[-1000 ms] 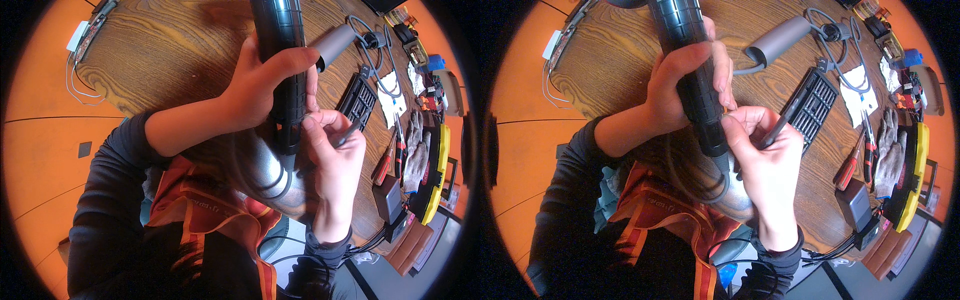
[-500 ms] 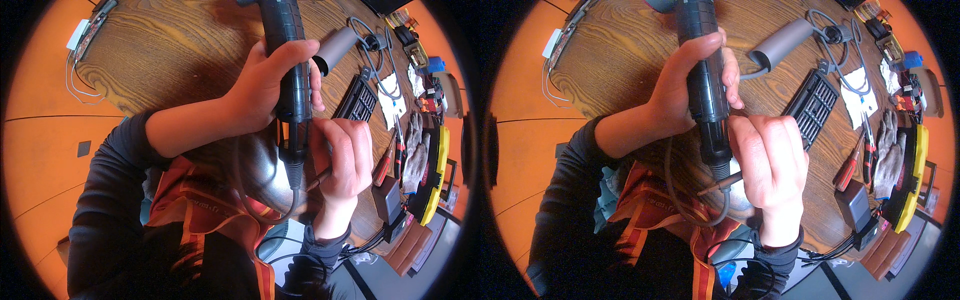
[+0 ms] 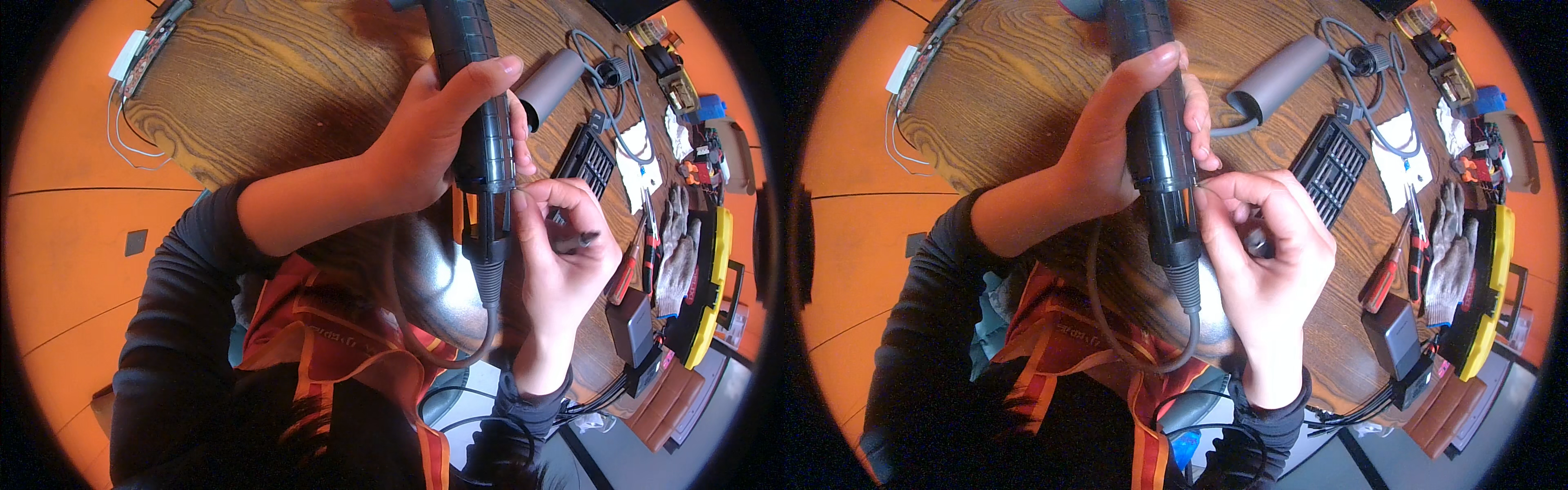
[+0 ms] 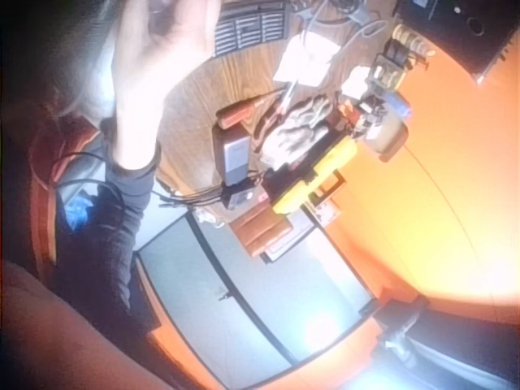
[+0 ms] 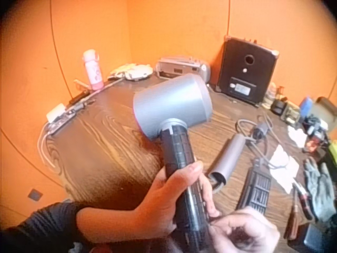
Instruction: The person uses a screwdriver to pry open the handle of a hair dryer, removes a small internal component, and places it on the table. The person then continues to pry and inspect the interior of the handle.
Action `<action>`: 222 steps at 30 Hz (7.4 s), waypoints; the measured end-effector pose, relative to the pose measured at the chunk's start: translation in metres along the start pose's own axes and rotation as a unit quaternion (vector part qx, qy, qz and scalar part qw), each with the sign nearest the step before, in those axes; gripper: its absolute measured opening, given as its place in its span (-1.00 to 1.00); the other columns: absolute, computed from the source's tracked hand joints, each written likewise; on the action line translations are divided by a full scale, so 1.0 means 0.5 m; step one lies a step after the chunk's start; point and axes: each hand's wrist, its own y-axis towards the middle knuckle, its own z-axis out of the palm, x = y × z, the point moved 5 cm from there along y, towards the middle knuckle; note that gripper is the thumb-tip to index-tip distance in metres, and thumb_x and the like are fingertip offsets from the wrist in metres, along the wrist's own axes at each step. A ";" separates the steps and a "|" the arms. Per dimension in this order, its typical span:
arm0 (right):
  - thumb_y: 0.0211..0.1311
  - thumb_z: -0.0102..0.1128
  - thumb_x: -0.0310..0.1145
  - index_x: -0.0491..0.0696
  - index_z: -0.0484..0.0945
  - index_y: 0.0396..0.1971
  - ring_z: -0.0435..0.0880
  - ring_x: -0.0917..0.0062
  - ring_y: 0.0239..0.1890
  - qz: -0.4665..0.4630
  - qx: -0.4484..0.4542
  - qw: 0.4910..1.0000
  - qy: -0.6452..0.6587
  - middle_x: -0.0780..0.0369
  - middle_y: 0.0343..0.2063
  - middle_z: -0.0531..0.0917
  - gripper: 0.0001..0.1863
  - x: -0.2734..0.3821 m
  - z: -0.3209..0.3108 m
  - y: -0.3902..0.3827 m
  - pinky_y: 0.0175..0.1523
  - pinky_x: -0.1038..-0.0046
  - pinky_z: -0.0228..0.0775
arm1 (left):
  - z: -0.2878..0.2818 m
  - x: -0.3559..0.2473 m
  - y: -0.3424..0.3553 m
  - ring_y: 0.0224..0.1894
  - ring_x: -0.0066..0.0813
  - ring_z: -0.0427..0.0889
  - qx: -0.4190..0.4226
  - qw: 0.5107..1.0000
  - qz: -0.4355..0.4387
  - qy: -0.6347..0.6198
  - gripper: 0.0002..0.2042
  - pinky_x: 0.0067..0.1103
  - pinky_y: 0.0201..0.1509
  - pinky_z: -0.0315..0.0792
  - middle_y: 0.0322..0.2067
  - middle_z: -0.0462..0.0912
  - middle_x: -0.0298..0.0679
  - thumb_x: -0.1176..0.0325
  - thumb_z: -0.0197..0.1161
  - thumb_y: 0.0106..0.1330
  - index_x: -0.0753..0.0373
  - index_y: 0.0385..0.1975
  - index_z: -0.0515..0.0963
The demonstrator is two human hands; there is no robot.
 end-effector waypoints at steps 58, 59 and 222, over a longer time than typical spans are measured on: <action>0.18 -0.15 -0.64 -0.12 0.24 -0.30 0.43 0.44 -0.04 -0.044 -0.043 0.956 0.286 0.02 -0.10 0.43 -0.87 -0.062 0.006 0.019 0.15 0.39 0.15 | 0.004 -0.062 0.013 -0.20 -0.37 0.56 0.125 0.979 0.047 -0.153 -0.55 -0.37 -0.09 0.48 -0.22 0.48 -0.15 0.05 0.16 0.16 0.29 -0.15 0.30; 0.19 -0.14 -0.62 -0.11 0.24 -0.30 0.44 0.44 -0.04 -0.006 -0.059 0.958 0.280 0.02 -0.10 0.44 -0.88 -0.069 0.007 0.016 0.15 0.40 0.16 | 0.005 -0.069 0.011 0.01 -0.41 0.33 0.174 0.978 0.031 -0.108 -0.59 -0.18 0.04 0.35 -0.07 0.25 -0.21 0.07 0.00 0.27 0.13 0.02 0.18; -0.02 0.20 -0.65 -0.17 0.45 -0.31 0.57 0.67 -0.52 0.066 -0.141 0.964 0.214 0.23 -0.50 0.59 -0.77 -0.011 -0.056 -0.004 -0.46 0.77 0.36 | -0.024 -0.101 0.015 -0.35 -0.31 0.50 -0.033 0.969 0.220 0.108 -0.55 -0.44 -0.30 0.45 -0.42 0.39 -0.16 -0.05 -0.14 0.25 0.13 -0.03 0.10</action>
